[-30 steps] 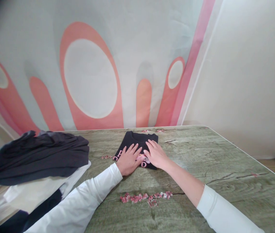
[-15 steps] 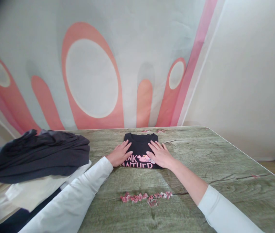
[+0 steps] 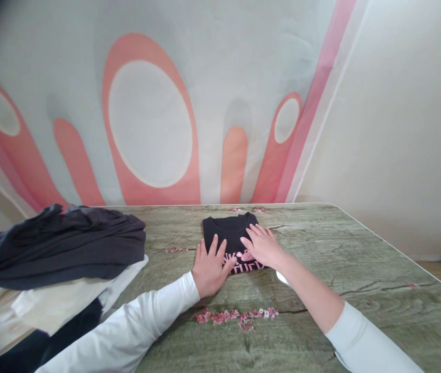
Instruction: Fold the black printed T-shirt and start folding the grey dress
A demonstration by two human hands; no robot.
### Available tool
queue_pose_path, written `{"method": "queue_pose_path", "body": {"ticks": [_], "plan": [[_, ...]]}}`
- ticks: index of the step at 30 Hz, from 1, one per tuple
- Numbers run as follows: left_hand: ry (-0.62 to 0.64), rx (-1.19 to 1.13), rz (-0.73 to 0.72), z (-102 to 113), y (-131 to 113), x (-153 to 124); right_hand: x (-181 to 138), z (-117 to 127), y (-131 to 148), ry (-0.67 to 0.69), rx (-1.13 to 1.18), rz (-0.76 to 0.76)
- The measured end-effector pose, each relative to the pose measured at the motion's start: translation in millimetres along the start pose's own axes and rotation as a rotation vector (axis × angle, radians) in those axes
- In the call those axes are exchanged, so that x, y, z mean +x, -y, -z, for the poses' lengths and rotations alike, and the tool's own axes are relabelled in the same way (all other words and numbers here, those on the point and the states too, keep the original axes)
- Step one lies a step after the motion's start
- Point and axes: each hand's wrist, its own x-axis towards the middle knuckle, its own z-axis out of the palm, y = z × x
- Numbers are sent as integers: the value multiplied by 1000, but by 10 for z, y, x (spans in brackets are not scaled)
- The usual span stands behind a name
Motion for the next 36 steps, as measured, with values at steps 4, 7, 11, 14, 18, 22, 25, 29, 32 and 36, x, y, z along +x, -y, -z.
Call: {"method": "queue_pose_path", "body": {"ticks": [4,7,11,14,18,22,25,29,32,36], "plan": [[95,-65,-31,161,-292,-247,-39,-115,166,14,34,-38],[194,-87,-63,370,-453,-420,-44,-148,107,1,-3,12],[292,-116,-161,533,-560,-551,-7,-107,-102,3,-18,107],[221,-82,-206,473,-514,-516,20,-81,-213,16,-10,182],[85,2,-231,254,-255,-275,35,-93,-260,18,-14,220],[102,34,-305,112,137,58,42,-113,-270,20,-25,228],[126,48,-315,105,419,276,48,-113,-282,23,-21,230],[125,44,-234,117,694,459,44,-109,-283,14,0,229],[73,17,-174,83,816,521,38,-107,-260,-1,37,237],[-65,-39,-133,17,906,567,61,-76,-320,-78,150,225]]}}
